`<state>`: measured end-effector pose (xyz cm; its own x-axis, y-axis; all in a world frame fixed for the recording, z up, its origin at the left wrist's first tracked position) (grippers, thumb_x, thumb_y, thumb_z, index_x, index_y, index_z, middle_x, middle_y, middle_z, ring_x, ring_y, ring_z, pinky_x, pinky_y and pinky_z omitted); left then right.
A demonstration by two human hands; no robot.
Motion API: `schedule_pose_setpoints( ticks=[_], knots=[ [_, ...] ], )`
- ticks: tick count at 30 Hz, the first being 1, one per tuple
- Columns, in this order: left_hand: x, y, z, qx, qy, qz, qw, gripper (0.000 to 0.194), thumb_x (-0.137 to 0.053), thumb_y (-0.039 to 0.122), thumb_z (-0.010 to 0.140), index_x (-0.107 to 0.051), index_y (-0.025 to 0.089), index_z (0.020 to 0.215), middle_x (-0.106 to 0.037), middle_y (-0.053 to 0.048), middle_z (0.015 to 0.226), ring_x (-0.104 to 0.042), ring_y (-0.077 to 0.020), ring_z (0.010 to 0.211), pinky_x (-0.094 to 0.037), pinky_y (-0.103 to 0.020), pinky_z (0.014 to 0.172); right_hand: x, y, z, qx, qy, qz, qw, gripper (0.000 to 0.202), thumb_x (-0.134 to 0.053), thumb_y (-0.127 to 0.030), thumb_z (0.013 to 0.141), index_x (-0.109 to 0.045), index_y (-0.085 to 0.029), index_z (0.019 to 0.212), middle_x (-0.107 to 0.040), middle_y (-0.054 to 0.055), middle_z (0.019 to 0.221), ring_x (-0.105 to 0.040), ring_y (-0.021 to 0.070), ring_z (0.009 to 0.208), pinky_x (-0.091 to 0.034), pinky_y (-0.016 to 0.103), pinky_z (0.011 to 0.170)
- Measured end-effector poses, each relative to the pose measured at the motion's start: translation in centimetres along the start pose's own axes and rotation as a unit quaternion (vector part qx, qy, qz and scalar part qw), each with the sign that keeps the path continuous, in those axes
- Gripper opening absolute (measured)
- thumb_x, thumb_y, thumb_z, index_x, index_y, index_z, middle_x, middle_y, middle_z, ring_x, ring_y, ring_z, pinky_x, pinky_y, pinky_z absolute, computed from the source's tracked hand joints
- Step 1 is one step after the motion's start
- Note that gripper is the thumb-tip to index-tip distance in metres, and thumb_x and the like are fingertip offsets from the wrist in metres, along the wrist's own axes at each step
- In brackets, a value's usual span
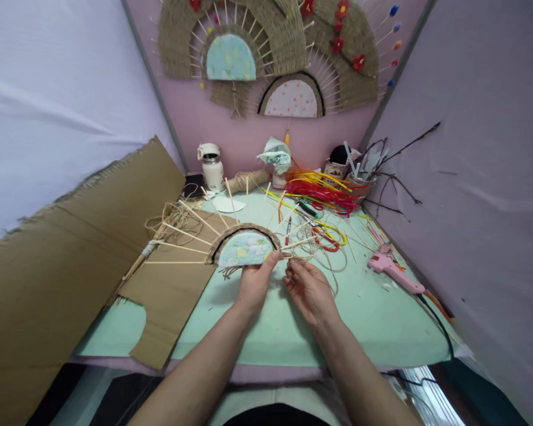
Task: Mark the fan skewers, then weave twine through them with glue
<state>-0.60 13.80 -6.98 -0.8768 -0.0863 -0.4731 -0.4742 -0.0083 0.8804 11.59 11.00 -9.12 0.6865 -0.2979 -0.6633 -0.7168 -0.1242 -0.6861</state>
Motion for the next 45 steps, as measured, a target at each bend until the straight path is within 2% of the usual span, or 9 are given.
schedule_pose_setpoints(
  ticks=[4, 10, 14, 21, 31, 38, 45],
  knots=[
    [-0.6, 1.1, -0.2, -0.041, -0.032, 0.106, 0.993, 0.033, -0.070, 0.044, 0.075, -0.073, 0.016, 0.092, -0.073, -0.010, 0.103, -0.060, -0.0251, 0.113, -0.036, -0.041, 0.108, 0.0, 0.0, -0.1, -0.006, 0.002, -0.003, 1.000, 0.026, -0.086, -0.027, 0.056, -0.066, -0.018, 0.072, -0.059, -0.003, 0.062, -0.053, 0.0086, 0.056, -0.046, 0.021, 0.052],
    [-1.0, 2.2, -0.7, -0.058, -0.028, 0.170, 0.983, 0.025, -0.069, 0.038, 0.075, -0.074, 0.018, 0.087, -0.073, -0.007, 0.101, -0.063, -0.0224, 0.106, -0.038, -0.037, 0.105, -0.2, 0.3, -0.1, -0.032, 0.005, 0.018, 0.999, 0.022, -0.082, -0.026, 0.058, -0.065, -0.018, 0.070, -0.059, -0.002, 0.063, -0.051, 0.0089, 0.055, -0.044, 0.022, 0.049],
    [-1.0, 2.1, -0.7, -0.055, -0.030, 0.174, 0.983, 0.024, -0.068, 0.037, 0.074, -0.073, 0.018, 0.088, -0.074, -0.006, 0.098, -0.066, -0.0217, 0.099, -0.041, -0.036, 0.101, -0.5, 0.6, 0.1, -0.051, 0.003, 0.038, 0.998, 0.020, -0.080, -0.024, 0.056, -0.064, -0.017, 0.066, -0.057, -0.004, 0.063, -0.047, 0.0065, 0.054, -0.040, 0.019, 0.047],
    [-0.8, 1.7, -0.6, -0.058, -0.027, 0.167, 0.984, 0.023, -0.070, 0.035, 0.074, -0.073, 0.020, 0.091, -0.072, -0.006, 0.106, -0.063, -0.0212, 0.107, -0.039, -0.035, 0.104, -0.6, 0.9, 0.3, -0.064, 0.019, 0.048, 0.997, 0.016, -0.074, -0.021, 0.055, -0.064, -0.015, 0.066, -0.053, -0.004, 0.059, -0.042, 0.0054, 0.052, -0.034, 0.017, 0.044],
    [-1.0, 1.1, -0.6, -0.035, -0.037, 0.173, 0.984, 0.025, -0.070, 0.038, 0.074, -0.072, 0.019, 0.090, -0.074, -0.007, 0.100, -0.066, -0.0221, 0.100, -0.041, -0.038, 0.102, -0.7, 0.8, 0.5, -0.060, 0.032, 0.053, 0.996, 0.014, -0.069, -0.018, 0.053, -0.059, -0.015, 0.061, -0.053, -0.004, 0.058, -0.040, 0.0052, 0.049, -0.033, 0.019, 0.044],
    [-1.1, 1.3, -0.6, -0.049, -0.035, 0.196, 0.979, 0.031, -0.068, 0.040, 0.073, -0.072, 0.020, 0.096, -0.073, -0.007, 0.103, -0.064, -0.0219, 0.103, -0.040, -0.038, 0.103, -0.6, 0.9, 0.7, -0.049, 0.036, 0.053, 0.997, 0.016, -0.067, -0.016, 0.052, -0.052, -0.017, 0.059, -0.050, -0.006, 0.055, -0.040, 0.0057, 0.048, -0.033, 0.020, 0.044],
    [-1.2, 1.2, -0.7, -0.034, -0.036, 0.191, 0.980, 0.030, -0.069, 0.039, 0.073, -0.072, 0.019, 0.096, -0.073, -0.007, 0.102, -0.064, -0.0218, 0.102, -0.040, -0.039, 0.103, -0.4, 0.9, 1.0, -0.040, 0.039, 0.047, 0.997, 0.018, -0.066, -0.015, 0.050, -0.049, -0.018, 0.055, -0.048, -0.006, 0.054, -0.039, 0.0063, 0.049, -0.035, 0.021, 0.046]
  ],
)
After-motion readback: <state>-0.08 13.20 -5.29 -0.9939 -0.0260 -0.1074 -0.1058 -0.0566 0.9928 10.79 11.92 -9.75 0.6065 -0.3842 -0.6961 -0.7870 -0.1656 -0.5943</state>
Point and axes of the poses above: each hand's wrist, its own z-axis towards the middle knuckle, its own x-axis out of the back of the hand, y = z × x, the point moved 9 cm from there along z, towards the middle knuckle
